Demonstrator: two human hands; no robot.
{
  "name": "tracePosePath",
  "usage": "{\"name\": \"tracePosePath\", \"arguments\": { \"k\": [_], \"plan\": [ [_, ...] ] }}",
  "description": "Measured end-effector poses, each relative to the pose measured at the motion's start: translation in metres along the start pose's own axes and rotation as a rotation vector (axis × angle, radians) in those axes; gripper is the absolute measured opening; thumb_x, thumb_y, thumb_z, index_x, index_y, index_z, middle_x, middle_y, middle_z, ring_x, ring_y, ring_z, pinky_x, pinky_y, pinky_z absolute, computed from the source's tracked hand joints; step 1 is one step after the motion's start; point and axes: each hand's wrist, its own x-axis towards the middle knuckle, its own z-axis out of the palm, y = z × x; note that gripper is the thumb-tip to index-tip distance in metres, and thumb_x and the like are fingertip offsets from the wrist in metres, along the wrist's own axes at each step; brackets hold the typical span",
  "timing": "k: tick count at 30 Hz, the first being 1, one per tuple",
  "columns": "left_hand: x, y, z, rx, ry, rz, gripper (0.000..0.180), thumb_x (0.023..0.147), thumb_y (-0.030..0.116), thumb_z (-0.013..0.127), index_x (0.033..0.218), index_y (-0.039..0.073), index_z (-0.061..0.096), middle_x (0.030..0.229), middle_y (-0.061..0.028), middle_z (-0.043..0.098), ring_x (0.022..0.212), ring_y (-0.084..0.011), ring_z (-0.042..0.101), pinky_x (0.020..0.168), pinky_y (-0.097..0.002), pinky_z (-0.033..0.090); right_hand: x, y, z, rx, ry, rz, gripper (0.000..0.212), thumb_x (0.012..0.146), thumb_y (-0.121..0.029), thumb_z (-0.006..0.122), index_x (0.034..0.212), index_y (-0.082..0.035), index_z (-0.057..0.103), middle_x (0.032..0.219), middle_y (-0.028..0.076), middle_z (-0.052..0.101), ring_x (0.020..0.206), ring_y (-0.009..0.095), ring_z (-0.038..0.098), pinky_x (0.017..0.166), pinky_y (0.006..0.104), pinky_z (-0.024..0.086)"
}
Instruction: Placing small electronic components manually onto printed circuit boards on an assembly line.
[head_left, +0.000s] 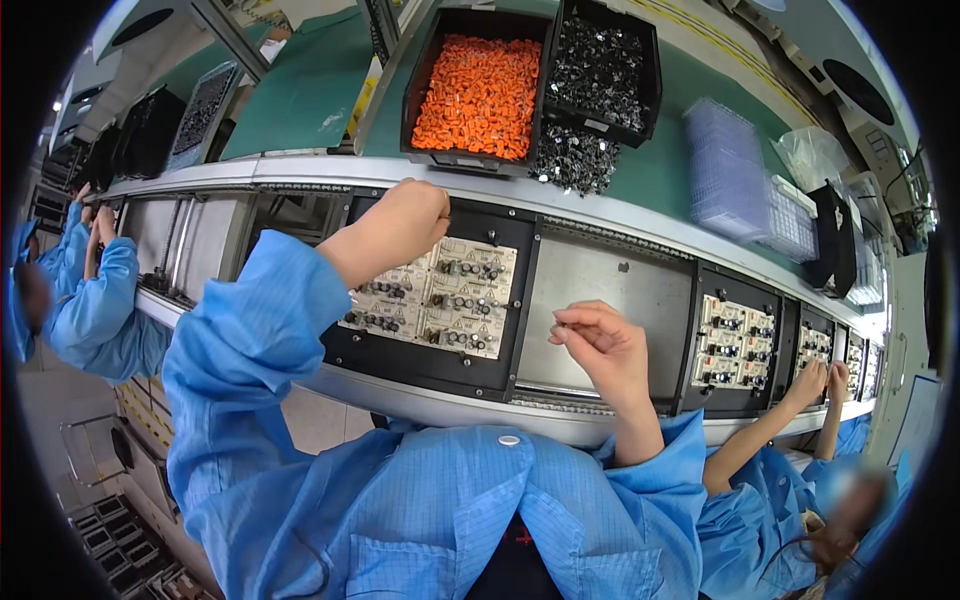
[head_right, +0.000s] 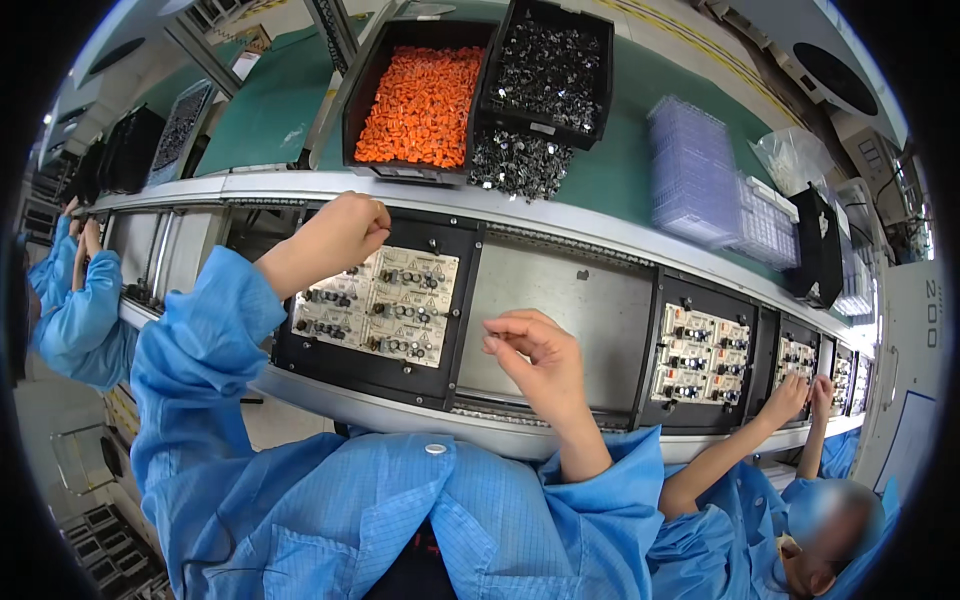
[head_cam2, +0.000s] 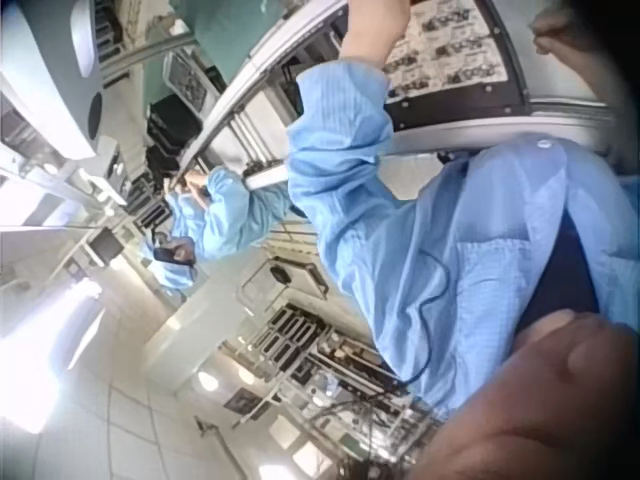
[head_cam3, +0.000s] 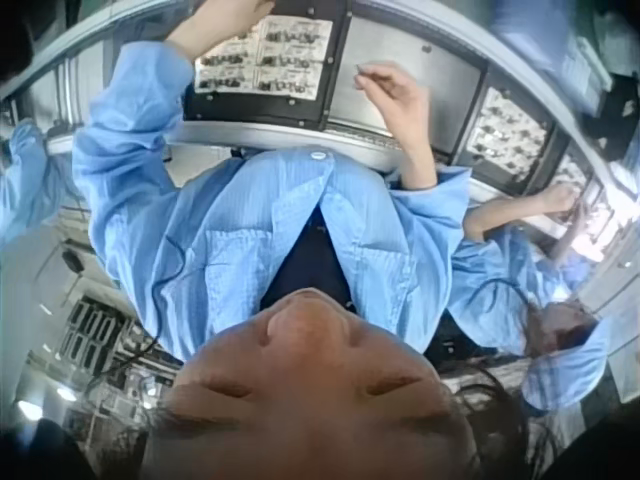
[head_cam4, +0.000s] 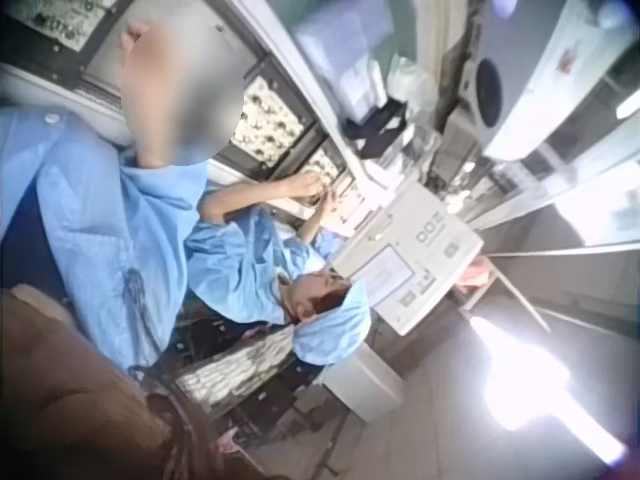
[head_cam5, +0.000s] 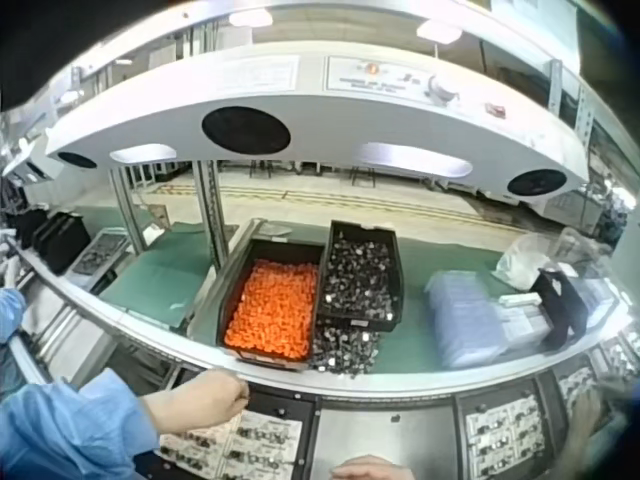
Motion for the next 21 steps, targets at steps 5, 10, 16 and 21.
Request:
{"name": "tracePosePath", "arguments": {
  "k": [5, 10, 16, 21],
  "plan": [
    [0.037, 0.010, -0.019, 0.029, 0.273, 0.004, 0.014, 0.087, 0.010, 0.064, 0.089, -0.003, 0.067, 0.086, -0.0259, 0.066, 0.086, -0.0429, 0.064, 0.079, -0.0487, 0.051, -0.001, 0.014, -0.025, 0.041, 0.079, 0.010, 0.017, 0.087, 0.012, 0.064, 0.102, 0.010, 0.069, 0.104, 0.012, 0.062, 0.090, 0.020, 0.068, 0.081, 0.0298, 0.058],
    [0.126, -0.026, -0.029, 0.485, 0.492, 0.094, 0.009, 0.086, 0.003, 0.063, 0.093, -0.001, 0.066, 0.105, -0.0229, 0.062, 0.099, -0.0407, 0.061, 0.080, -0.0474, 0.053, 0.017, 0.018, -0.022, -0.046, 0.025, -0.014, 0.018, 0.087, 0.012, 0.063, 0.102, 0.007, 0.071, 0.099, 0.011, 0.062, 0.087, 0.019, 0.067, 0.078, 0.0291, 0.058],
    [0.159, -0.055, -0.043, 0.467, 0.365, 0.005, 0.015, 0.082, -0.001, 0.064, 0.096, -0.003, 0.068, 0.100, -0.0215, 0.065, 0.098, -0.0394, 0.064, 0.085, -0.0448, 0.053, 0.040, 0.005, -0.006, -0.555, -0.058, -0.216, 0.022, 0.085, 0.011, 0.063, 0.105, 0.002, 0.070, 0.093, 0.011, 0.064, 0.085, 0.019, 0.067, 0.075, 0.0297, 0.056],
    [0.164, -0.057, -0.037, 0.493, 0.390, -0.069, 0.008, 0.081, -0.005, 0.061, 0.088, -0.006, 0.065, 0.097, -0.0234, 0.065, 0.094, -0.0406, 0.065, 0.084, -0.0466, 0.053, 0.093, 0.013, 0.016, -0.810, -0.068, -0.394, 0.030, 0.084, 0.008, 0.064, 0.112, -0.001, 0.063, 0.094, 0.012, 0.065, 0.085, 0.023, 0.067, 0.075, 0.0327, 0.054]
  ]
}}
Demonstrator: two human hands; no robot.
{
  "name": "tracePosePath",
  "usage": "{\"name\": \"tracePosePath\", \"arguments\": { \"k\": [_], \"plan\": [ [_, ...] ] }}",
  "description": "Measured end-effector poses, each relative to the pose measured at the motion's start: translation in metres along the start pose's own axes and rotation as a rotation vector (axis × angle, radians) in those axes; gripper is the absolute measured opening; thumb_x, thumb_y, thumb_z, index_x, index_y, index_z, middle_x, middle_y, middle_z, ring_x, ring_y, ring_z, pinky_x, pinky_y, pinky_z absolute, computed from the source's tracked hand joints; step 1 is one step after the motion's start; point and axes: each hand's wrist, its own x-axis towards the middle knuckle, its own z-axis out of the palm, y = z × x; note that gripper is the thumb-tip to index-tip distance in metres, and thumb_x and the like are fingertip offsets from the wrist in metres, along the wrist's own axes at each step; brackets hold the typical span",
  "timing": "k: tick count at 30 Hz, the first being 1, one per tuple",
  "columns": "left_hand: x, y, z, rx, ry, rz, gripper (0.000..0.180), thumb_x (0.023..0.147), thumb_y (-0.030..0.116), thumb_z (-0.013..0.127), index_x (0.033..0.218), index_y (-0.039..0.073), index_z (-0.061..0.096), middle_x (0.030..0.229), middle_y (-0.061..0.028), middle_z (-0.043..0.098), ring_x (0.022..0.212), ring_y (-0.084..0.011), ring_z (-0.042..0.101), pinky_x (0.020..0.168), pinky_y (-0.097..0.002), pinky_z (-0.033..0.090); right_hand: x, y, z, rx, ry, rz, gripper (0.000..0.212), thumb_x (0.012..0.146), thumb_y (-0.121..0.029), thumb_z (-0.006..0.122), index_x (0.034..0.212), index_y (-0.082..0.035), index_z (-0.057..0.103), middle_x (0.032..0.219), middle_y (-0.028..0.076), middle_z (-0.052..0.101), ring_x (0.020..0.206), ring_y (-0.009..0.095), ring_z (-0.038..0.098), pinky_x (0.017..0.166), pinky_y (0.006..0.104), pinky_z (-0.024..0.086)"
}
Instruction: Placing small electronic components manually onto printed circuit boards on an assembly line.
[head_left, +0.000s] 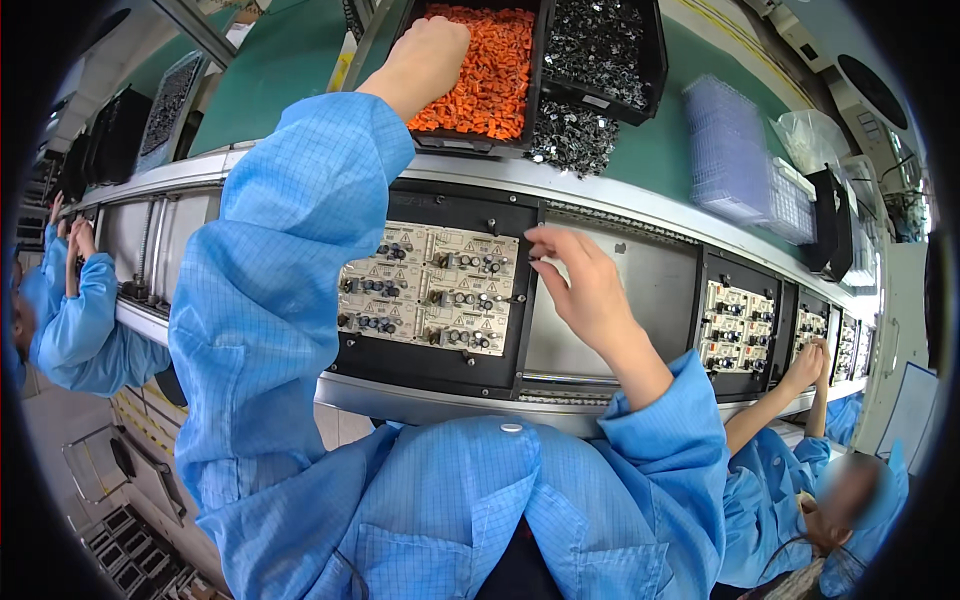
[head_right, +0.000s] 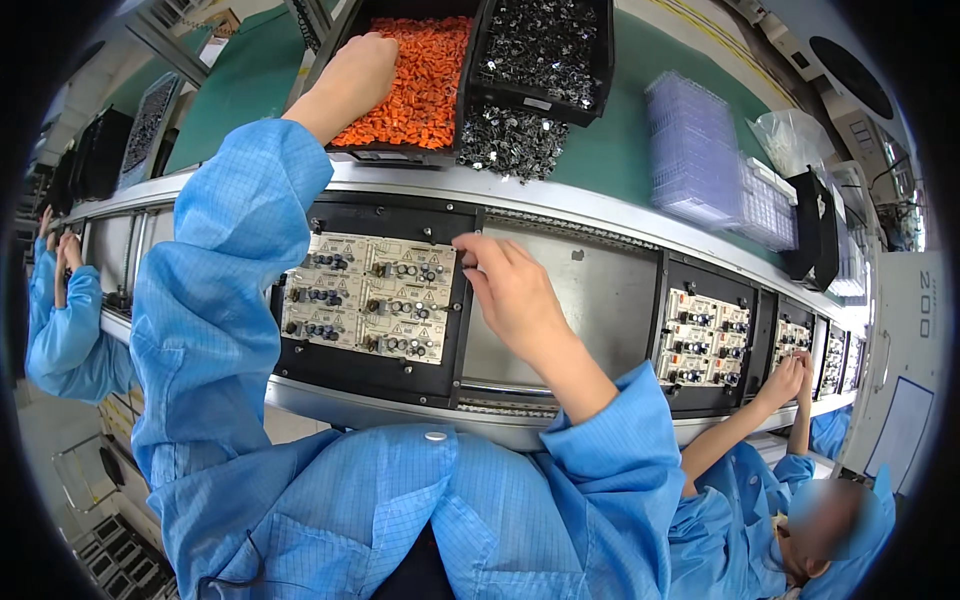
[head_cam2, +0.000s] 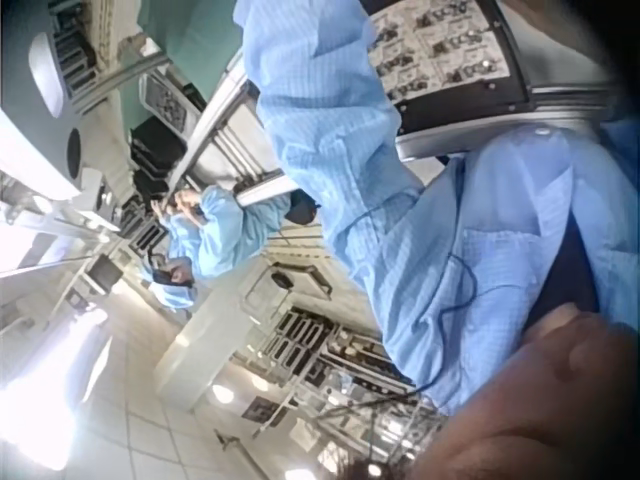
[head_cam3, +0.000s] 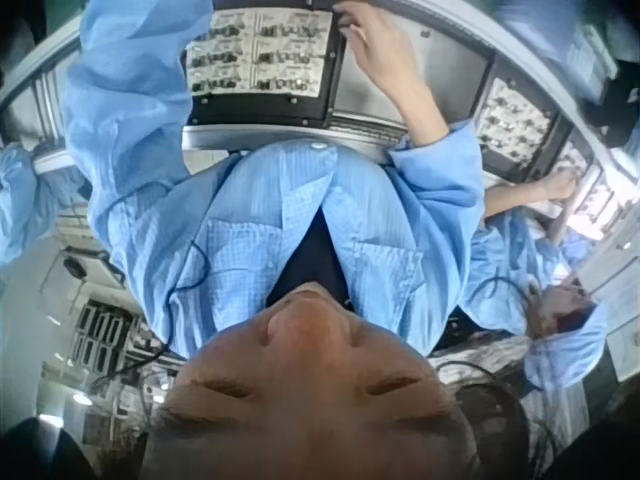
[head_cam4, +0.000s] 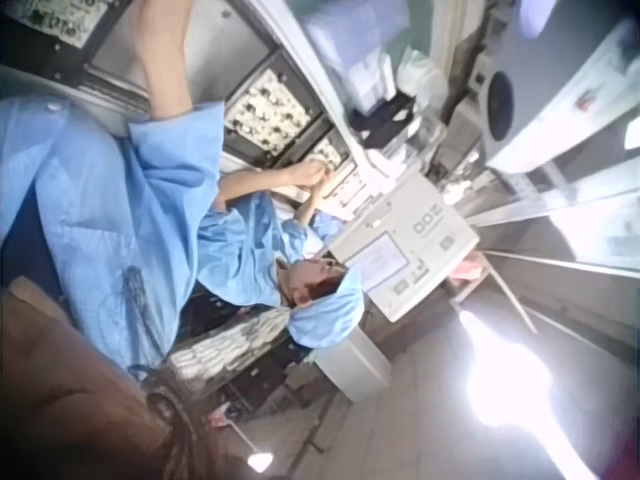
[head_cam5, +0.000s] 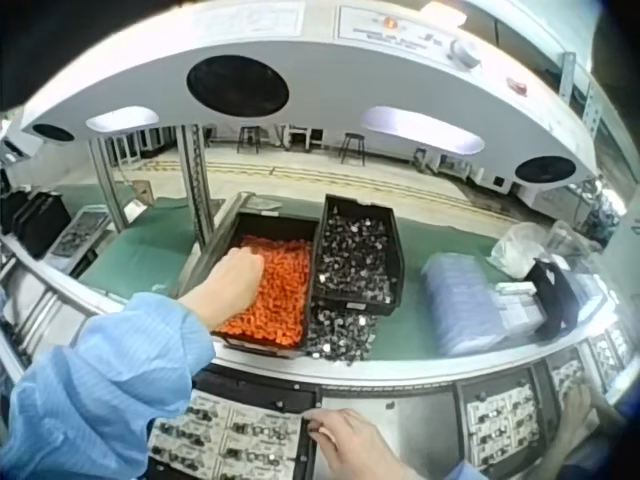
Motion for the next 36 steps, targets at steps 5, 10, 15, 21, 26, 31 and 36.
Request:
{"name": "tracePosePath", "arguments": {
  "k": [5, 10, 15, 21, 26, 31, 36],
  "plan": [
    [-0.006, -0.015, 0.014, -0.077, 0.204, 0.015, 0.006, 0.083, -0.003, 0.060, 0.085, -0.006, 0.064, 0.097, -0.0248, 0.065, 0.091, -0.0420, 0.065, 0.083, -0.0472, 0.053, 0.023, -0.004, 0.018, -0.163, -0.085, -0.047, 0.038, 0.082, 0.006, 0.065, 0.118, -0.004, 0.056, 0.092, 0.012, 0.066, 0.089, 0.029, 0.064, 0.079, 0.0381, 0.052],
    [-0.006, -0.041, 0.031, -0.088, 0.247, 0.076, 0.012, 0.085, 0.003, 0.061, 0.092, -0.005, 0.066, 0.095, -0.0240, 0.067, 0.090, -0.0404, 0.066, 0.084, -0.0463, 0.053, 0.035, -0.005, 0.031, -0.252, -0.146, -0.051, 0.039, 0.081, 0.005, 0.065, 0.117, -0.005, 0.055, 0.090, 0.011, 0.067, 0.091, 0.031, 0.062, 0.080, 0.0405, 0.051],
    [-0.007, -0.041, 0.022, -0.258, 0.191, -0.025, 0.017, 0.087, 0.008, 0.064, 0.100, -0.001, 0.069, 0.093, -0.0203, 0.070, 0.090, -0.0377, 0.066, 0.081, -0.0447, 0.053, 0.043, 0.000, 0.035, -0.340, -0.197, -0.074, 0.037, 0.082, 0.002, 0.065, 0.117, -0.005, 0.055, 0.089, 0.010, 0.067, 0.090, 0.031, 0.062, 0.079, 0.0408, 0.051],
    [-0.034, -0.026, -0.036, -0.488, 0.037, -0.016, 0.018, 0.087, 0.010, 0.066, 0.101, 0.001, 0.073, 0.091, -0.0175, 0.072, 0.082, -0.0311, 0.069, 0.073, -0.0393, 0.053, 0.044, 0.005, 0.030, -0.403, -0.173, -0.091, 0.033, 0.083, -0.001, 0.065, 0.115, -0.007, 0.057, 0.089, 0.010, 0.068, 0.087, 0.031, 0.062, 0.078, 0.0416, 0.052],
    [-0.101, 0.000, -0.057, -0.725, -0.227, -0.065, 0.020, 0.086, 0.002, 0.064, 0.103, -0.008, 0.069, 0.084, -0.0142, 0.072, 0.077, -0.0187, 0.068, 0.070, -0.0327, 0.053, 0.057, 0.055, -0.007, -0.413, 0.104, 0.063, 0.028, 0.083, 0.001, 0.064, 0.109, -0.007, 0.061, 0.090, 0.012, 0.068, 0.082, 0.030, 0.064, 0.074, 0.0402, 0.053],
    [-0.158, 0.028, -0.070, -0.766, -0.335, -0.150, 0.018, 0.085, -0.001, 0.065, 0.101, -0.007, 0.067, 0.085, -0.0156, 0.070, 0.077, -0.0208, 0.068, 0.070, -0.0325, 0.054, 0.079, 0.107, -0.042, -0.373, 0.289, 0.112, 0.031, 0.082, 0.006, 0.064, 0.111, -0.004, 0.061, 0.090, 0.013, 0.069, 0.082, 0.023, 0.068, 0.073, 0.0320, 0.054],
    [-0.177, 0.034, -0.055, -0.673, -0.292, -0.022, 0.012, 0.084, 0.001, 0.067, 0.095, -0.002, 0.067, 0.083, -0.0165, 0.067, 0.073, -0.0272, 0.066, 0.068, -0.0342, 0.054, 0.084, 0.109, -0.040, -0.225, 0.275, 0.196, 0.033, 0.081, 0.005, 0.069, 0.112, -0.004, 0.061, 0.093, 0.010, 0.070, 0.082, 0.016, 0.067, 0.070, 0.0282, 0.054]
  ]
}}
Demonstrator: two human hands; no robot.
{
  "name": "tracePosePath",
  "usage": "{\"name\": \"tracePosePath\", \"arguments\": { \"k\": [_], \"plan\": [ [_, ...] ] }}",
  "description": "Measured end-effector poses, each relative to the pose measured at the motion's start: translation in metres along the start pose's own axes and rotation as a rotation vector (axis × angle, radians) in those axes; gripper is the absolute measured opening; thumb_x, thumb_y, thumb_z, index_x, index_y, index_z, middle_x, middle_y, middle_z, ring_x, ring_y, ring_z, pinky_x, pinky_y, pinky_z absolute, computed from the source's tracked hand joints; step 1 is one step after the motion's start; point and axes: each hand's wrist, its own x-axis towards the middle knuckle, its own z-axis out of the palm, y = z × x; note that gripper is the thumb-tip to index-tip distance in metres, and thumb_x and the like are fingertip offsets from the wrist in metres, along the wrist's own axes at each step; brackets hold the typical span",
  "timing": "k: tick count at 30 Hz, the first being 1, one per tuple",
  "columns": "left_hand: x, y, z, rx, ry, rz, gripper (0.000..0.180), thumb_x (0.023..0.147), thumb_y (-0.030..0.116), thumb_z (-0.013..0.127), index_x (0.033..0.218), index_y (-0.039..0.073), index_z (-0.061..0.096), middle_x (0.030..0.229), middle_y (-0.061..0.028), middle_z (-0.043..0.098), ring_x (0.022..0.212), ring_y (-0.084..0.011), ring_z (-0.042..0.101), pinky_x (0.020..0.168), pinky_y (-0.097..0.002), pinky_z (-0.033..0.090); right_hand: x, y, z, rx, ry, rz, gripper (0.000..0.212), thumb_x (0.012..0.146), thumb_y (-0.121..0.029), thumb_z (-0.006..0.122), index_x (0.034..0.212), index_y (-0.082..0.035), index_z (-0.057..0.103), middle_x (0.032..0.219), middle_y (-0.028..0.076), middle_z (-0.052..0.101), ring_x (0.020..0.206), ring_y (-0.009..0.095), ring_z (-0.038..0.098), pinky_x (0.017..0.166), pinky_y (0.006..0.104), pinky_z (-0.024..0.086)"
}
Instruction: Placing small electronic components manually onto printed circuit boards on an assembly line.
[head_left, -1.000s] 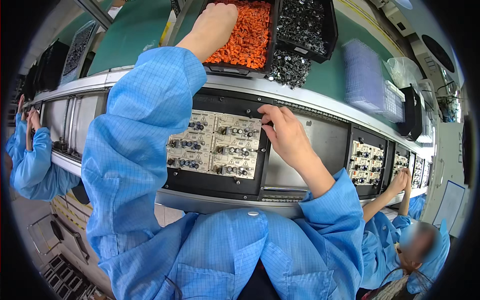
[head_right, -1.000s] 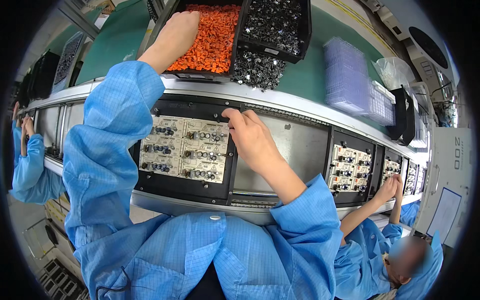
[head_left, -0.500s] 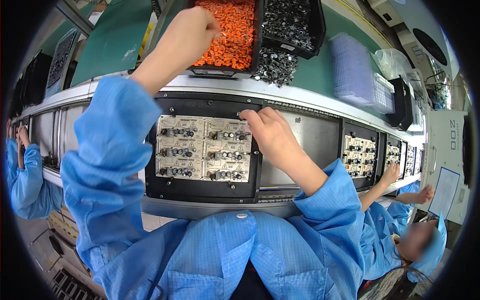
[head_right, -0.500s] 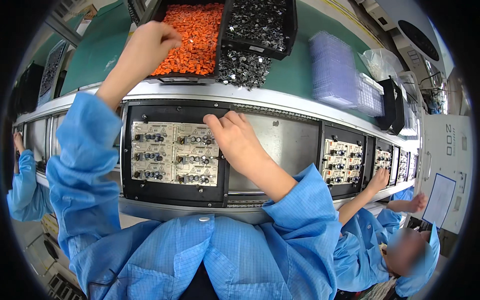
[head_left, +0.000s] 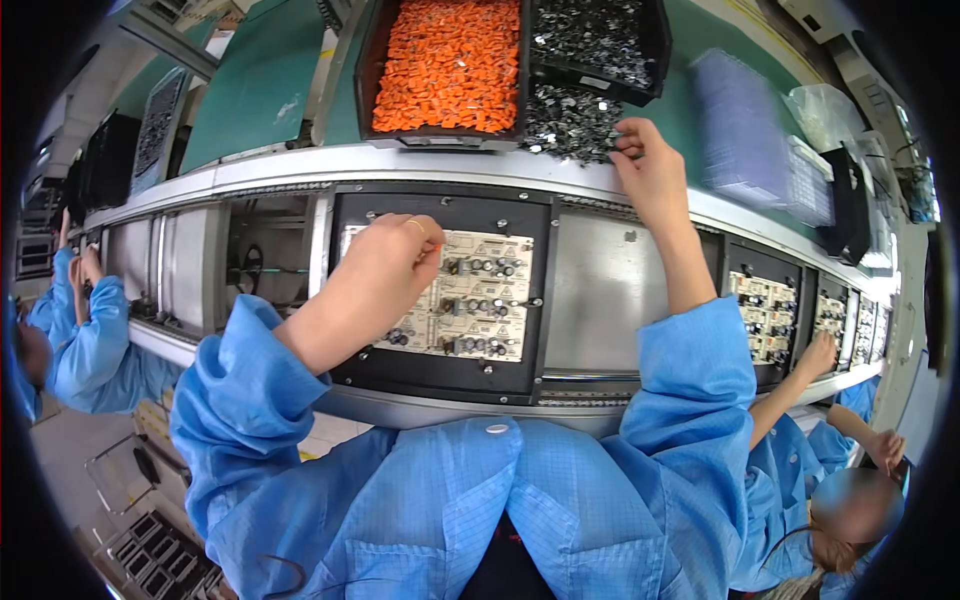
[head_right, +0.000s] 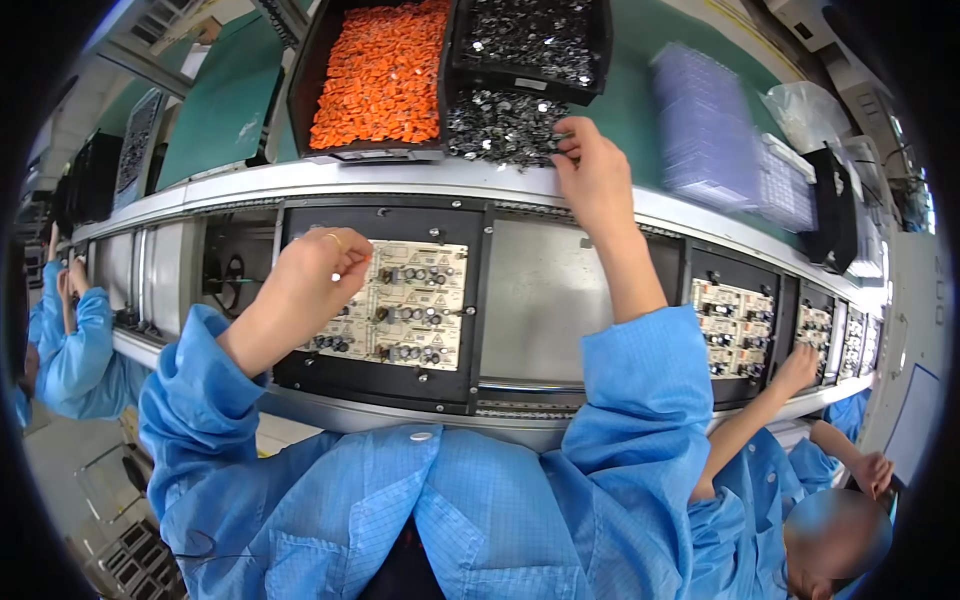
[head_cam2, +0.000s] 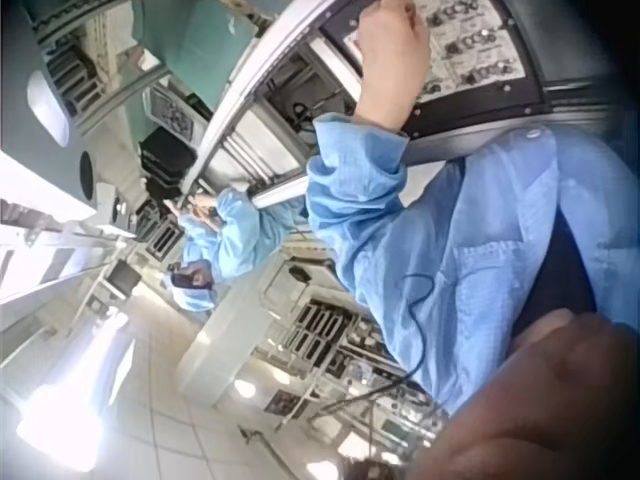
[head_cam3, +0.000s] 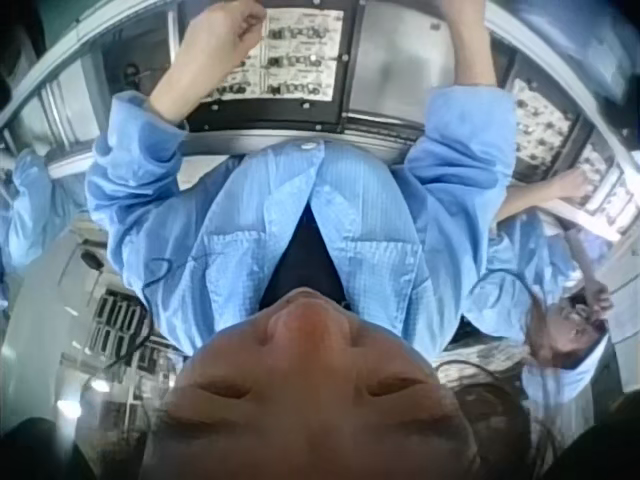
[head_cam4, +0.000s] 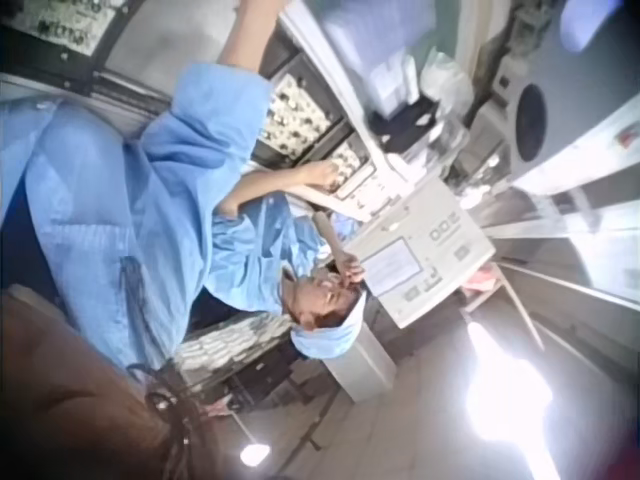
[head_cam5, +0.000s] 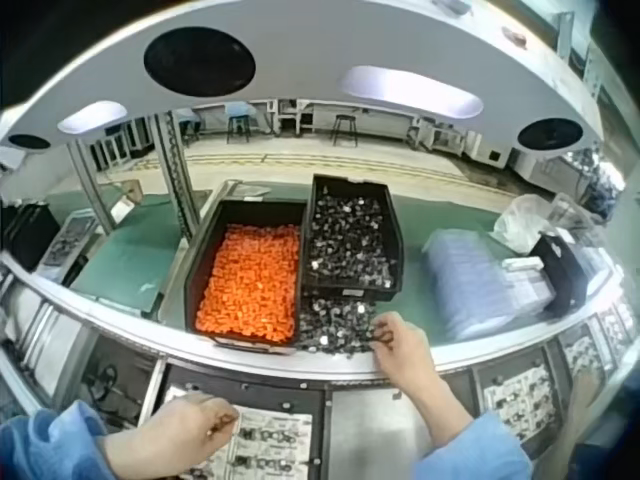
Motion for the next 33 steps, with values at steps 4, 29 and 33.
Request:
{"name": "tracePosePath", "arguments": {
  "k": [4, 29, 33],
  "plan": [
    [0.004, -0.007, 0.005, 0.058, 0.004, 0.059, 0.011, 0.081, 0.003, 0.069, 0.091, 0.000, 0.067, 0.083, -0.0147, 0.065, 0.081, -0.0318, 0.063, 0.073, -0.0392, 0.052, 0.001, -0.009, 0.000, 0.030, -0.006, 0.008, 0.033, 0.082, 0.004, 0.068, 0.113, -0.005, 0.061, 0.094, 0.008, 0.070, 0.084, 0.015, 0.066, 0.073, 0.0281, 0.053],
    [0.029, 0.002, 0.012, 0.116, -0.106, 0.116, 0.007, 0.082, 0.003, 0.064, 0.085, -0.003, 0.062, 0.084, -0.0194, 0.063, 0.088, -0.0371, 0.061, 0.079, -0.0446, 0.050, 0.008, 0.004, -0.022, 0.108, -0.023, 0.114, 0.024, 0.087, 0.003, 0.064, 0.110, 0.004, 0.068, 0.102, 0.005, 0.065, 0.084, 0.009, 0.063, 0.078, 0.0225, 0.052],
    [0.039, 0.016, -0.007, 0.062, -0.206, -0.013, 0.011, 0.085, 0.006, 0.064, 0.091, -0.003, 0.060, 0.084, -0.0215, 0.064, 0.085, -0.0384, 0.061, 0.077, -0.0462, 0.051, 0.007, 0.012, -0.024, 0.196, -0.019, 0.185, 0.024, 0.088, 0.004, 0.063, 0.111, 0.007, 0.067, 0.103, 0.006, 0.065, 0.086, 0.009, 0.063, 0.080, 0.0226, 0.052]
  ]
}}
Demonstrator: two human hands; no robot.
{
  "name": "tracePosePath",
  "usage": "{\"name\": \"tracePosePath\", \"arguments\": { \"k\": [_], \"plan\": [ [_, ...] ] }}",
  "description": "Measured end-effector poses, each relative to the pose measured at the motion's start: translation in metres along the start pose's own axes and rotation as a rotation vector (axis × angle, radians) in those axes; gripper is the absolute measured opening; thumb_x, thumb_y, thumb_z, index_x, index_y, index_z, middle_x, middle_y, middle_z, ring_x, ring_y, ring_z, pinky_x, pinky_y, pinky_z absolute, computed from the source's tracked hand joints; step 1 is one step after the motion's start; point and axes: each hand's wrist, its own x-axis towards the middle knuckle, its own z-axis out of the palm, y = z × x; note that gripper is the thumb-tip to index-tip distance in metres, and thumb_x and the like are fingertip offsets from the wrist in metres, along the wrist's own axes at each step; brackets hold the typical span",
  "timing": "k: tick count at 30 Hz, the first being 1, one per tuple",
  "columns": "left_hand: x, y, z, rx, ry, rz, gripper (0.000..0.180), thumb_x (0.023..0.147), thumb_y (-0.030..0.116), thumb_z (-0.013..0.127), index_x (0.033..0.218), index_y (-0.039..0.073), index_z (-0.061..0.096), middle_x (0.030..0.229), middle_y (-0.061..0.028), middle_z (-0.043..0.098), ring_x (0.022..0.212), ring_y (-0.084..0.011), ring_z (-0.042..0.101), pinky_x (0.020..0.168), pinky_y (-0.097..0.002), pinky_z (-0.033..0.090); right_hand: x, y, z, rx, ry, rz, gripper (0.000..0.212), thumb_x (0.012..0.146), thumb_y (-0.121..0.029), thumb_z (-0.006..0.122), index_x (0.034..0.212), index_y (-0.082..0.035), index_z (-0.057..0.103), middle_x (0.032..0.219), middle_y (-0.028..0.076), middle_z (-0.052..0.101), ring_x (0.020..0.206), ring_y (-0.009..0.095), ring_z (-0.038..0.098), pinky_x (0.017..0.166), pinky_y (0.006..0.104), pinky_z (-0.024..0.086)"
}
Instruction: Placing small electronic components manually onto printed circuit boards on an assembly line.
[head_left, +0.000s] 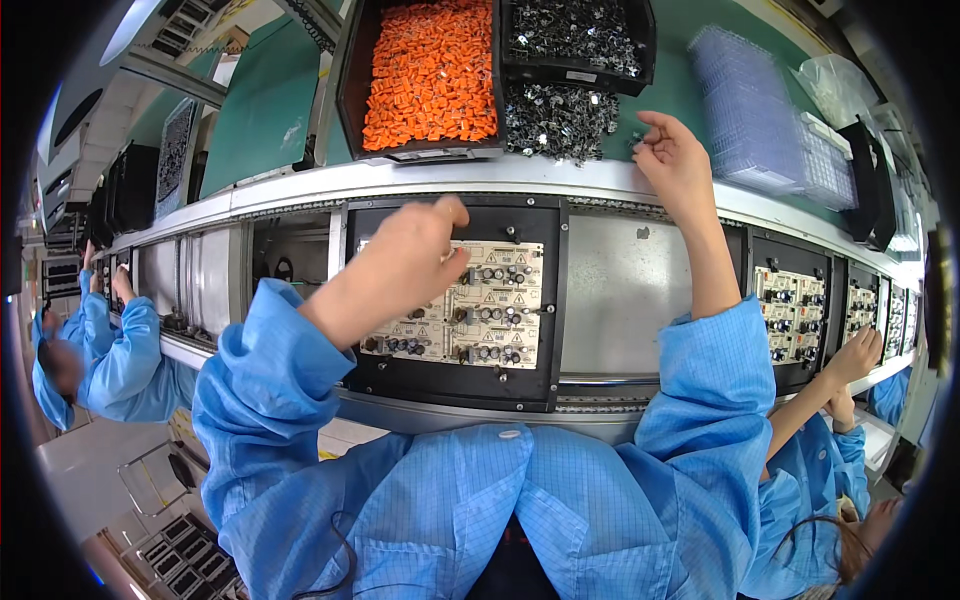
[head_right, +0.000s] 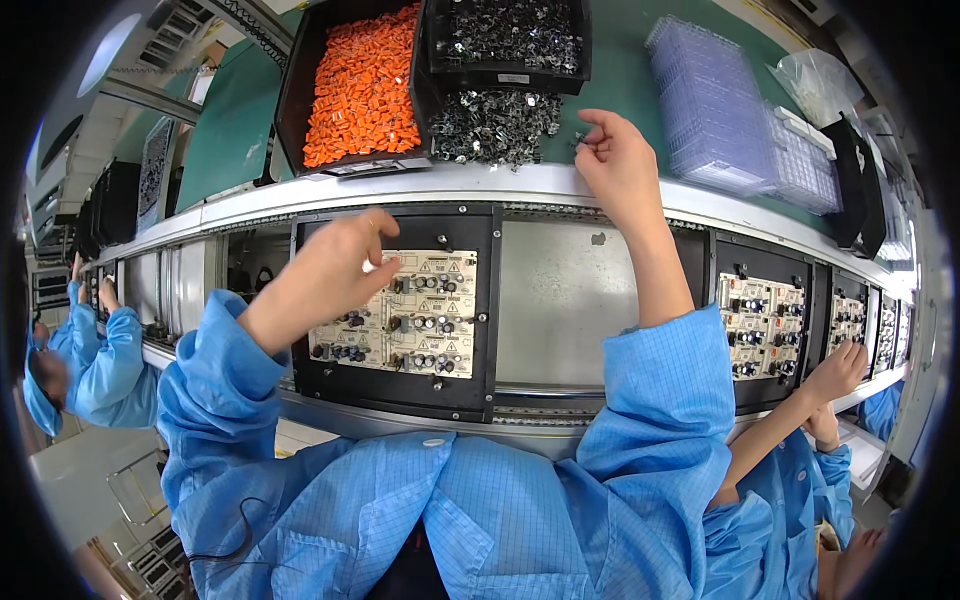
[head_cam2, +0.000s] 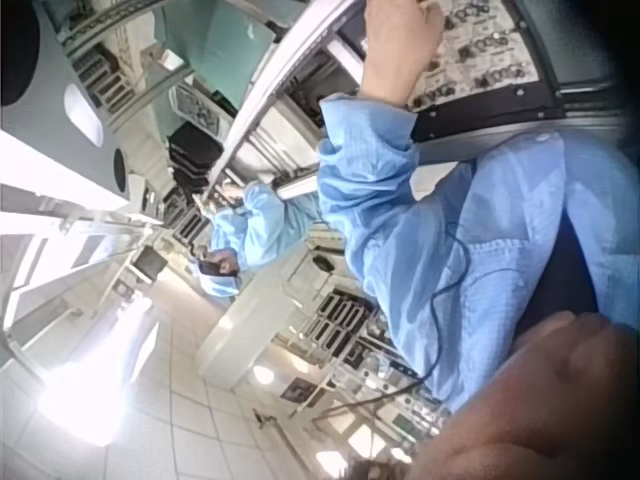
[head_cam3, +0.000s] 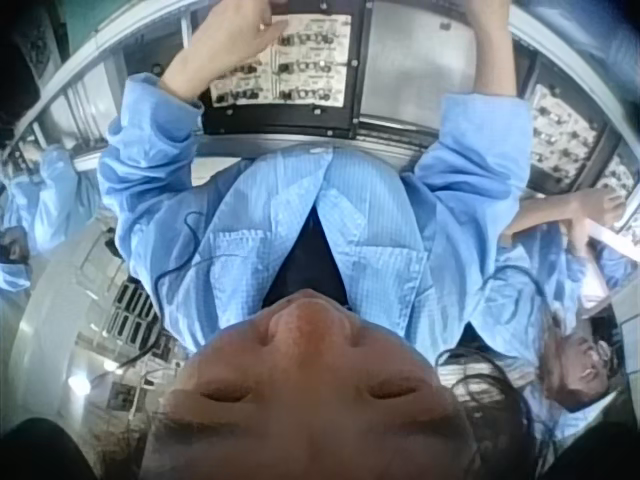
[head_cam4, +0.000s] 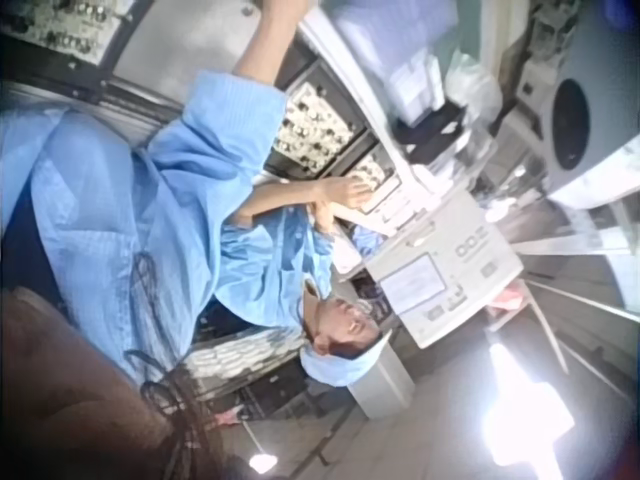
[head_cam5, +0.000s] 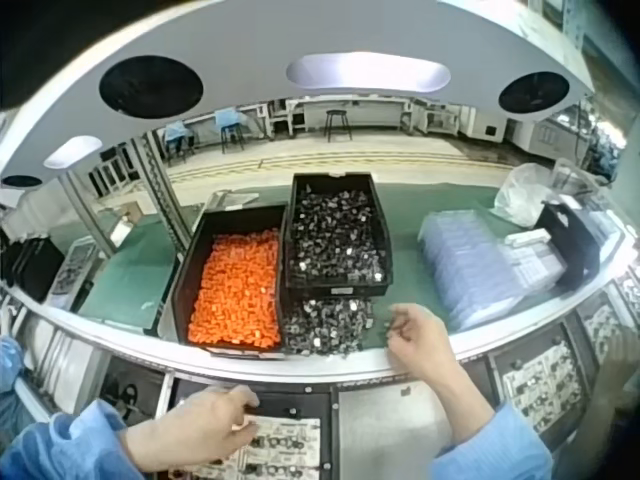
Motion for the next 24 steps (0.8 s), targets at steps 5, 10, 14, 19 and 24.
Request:
{"name": "tracePosePath", "arguments": {
  "k": [5, 10, 14, 19, 24],
  "plan": [
    [0.070, -0.036, -0.040, 0.368, 0.519, 0.103, 0.018, 0.089, 0.010, 0.062, 0.103, -0.002, 0.060, 0.087, -0.0236, 0.066, 0.089, -0.0409, 0.062, 0.076, -0.0475, 0.052, -0.002, 0.007, -0.001, 0.048, -0.033, 0.007, 0.022, 0.088, 0.004, 0.063, 0.110, 0.008, 0.066, 0.101, 0.008, 0.066, 0.085, 0.010, 0.063, 0.080, 0.0240, 0.053],
    [0.130, -0.094, -0.054, 0.502, 0.534, 0.080, 0.012, 0.088, 0.007, 0.063, 0.093, -0.004, 0.066, 0.088, -0.0242, 0.067, 0.093, -0.0420, 0.064, 0.080, -0.0492, 0.054, -0.009, -0.008, 0.000, 0.197, -0.016, 0.124, 0.018, 0.087, 0.004, 0.066, 0.105, 0.008, 0.066, 0.095, 0.008, 0.069, 0.083, 0.011, 0.064, 0.076, 0.0238, 0.053],
    [0.142, -0.098, -0.058, 0.506, 0.500, -0.037, 0.010, 0.087, 0.006, 0.064, 0.087, -0.003, 0.068, 0.087, -0.0234, 0.069, 0.087, -0.0415, 0.067, 0.080, -0.0484, 0.056, -0.032, -0.020, -0.007, 0.296, -0.054, 0.184, 0.018, 0.085, 0.004, 0.069, 0.103, 0.007, 0.068, 0.091, 0.007, 0.069, 0.081, 0.011, 0.064, 0.073, 0.0234, 0.053],
    [0.150, -0.109, -0.057, 0.394, 0.562, -0.008, 0.019, 0.091, 0.011, 0.061, 0.100, -0.003, 0.070, 0.091, -0.0254, 0.068, 0.090, -0.0435, 0.064, 0.082, -0.0481, 0.052, -0.087, -0.030, 0.002, 0.510, -0.305, 0.247, 0.018, 0.080, 0.008, 0.073, 0.098, 0.004, 0.071, 0.092, 0.007, 0.067, 0.080, 0.012, 0.064, 0.071, 0.0256, 0.055],
    [0.134, -0.075, -0.063, 0.212, 0.648, 0.018, 0.018, 0.081, 0.009, 0.063, 0.090, -0.003, 0.073, 0.082, -0.0263, 0.068, 0.079, -0.0423, 0.068, 0.073, -0.0457, 0.054, -0.128, -0.046, 0.023, 0.557, -0.428, 0.261, 0.018, 0.079, 0.012, 0.070, 0.096, 0.004, 0.074, 0.099, 0.009, 0.062, 0.083, 0.015, 0.066, 0.074, 0.0291, 0.057]
  ]
}}
